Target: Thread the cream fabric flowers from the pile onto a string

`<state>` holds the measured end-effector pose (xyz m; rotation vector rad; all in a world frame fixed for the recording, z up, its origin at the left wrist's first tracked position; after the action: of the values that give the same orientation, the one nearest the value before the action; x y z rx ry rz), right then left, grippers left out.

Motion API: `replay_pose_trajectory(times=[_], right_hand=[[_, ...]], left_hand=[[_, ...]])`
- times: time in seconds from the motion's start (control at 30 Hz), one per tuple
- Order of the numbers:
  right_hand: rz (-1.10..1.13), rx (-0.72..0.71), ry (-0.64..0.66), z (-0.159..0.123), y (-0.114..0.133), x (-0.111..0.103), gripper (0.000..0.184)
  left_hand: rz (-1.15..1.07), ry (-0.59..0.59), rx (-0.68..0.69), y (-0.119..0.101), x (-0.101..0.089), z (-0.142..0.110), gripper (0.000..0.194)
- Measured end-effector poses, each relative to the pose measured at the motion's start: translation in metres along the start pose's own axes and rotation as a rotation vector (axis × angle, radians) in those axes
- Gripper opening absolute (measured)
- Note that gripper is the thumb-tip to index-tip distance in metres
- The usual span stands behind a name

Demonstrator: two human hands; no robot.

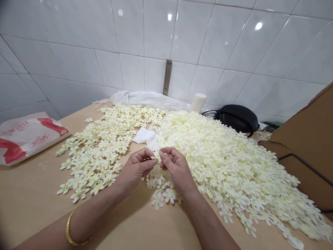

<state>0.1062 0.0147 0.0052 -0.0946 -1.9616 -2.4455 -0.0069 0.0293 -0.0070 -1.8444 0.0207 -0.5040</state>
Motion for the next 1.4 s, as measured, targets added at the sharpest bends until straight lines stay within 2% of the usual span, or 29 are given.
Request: replay_pose_trajectory(times=[0.1,0.2,0.3,0.43,0.57,0.73,0.83,0.97,1.07,1.27,1.4], right_hand=[[0.041,0.062,0.050,-0.001,-0.003,0.002,0.026],[-0.069,-0.009,0.072,-0.002,0.001,0.001,0.020],[-0.220,-0.098,0.046,-0.004,0.004,0.001,0.020],[-0.405,-0.135,0.042,-0.006,0.005,0.003,0.026],[-0.473,-0.147,0.010,-0.005,0.006,0.002,0.035],[-0.440,-0.120,-0.008,-0.004,0.004,0.001,0.040],[-0.325,-0.090,0.018,-0.003,0.000,0.001,0.041],[-0.152,-0.061,0.106,-0.003,-0.001,0.003,0.034],[-0.113,-0.039,0.135,-0.002,0.000,0.002,0.029],[-0.212,-0.070,0.077,0.002,0.005,-0.007,0.038],[-0.142,-0.045,0.023,0.003,0.009,-0.010,0.041]], left_hand=[[0.010,0.004,0.043,-0.004,0.000,-0.002,0.017],[0.008,0.000,0.055,-0.005,0.001,-0.002,0.017],[-0.061,-0.006,-0.020,0.001,0.000,0.002,0.021],[-0.181,0.053,-0.167,0.009,0.002,0.005,0.030],[-0.287,0.119,-0.228,0.011,0.006,0.005,0.027],[-0.298,0.140,-0.212,0.011,0.006,0.005,0.022],[-0.250,0.098,-0.190,0.010,0.004,0.004,0.023],[-0.176,0.028,-0.087,0.004,-0.001,0.004,0.022],[-0.229,-0.027,-0.062,0.001,-0.006,0.005,0.022],[-0.314,-0.059,-0.053,-0.003,-0.012,0.007,0.022],[-0.301,-0.052,-0.078,-0.001,-0.012,0.006,0.019]])
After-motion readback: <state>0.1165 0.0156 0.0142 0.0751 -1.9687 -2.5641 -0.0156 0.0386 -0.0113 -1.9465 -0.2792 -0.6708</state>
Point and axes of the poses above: each hand's wrist, its own z-axis towards the middle knuckle, its own x-axis out of the palm, y = z × x, the point moved 5 cm from there along z, towards the middle knuckle, and after that the axes turned 11 degrees about -x, right-handed, at the moved point
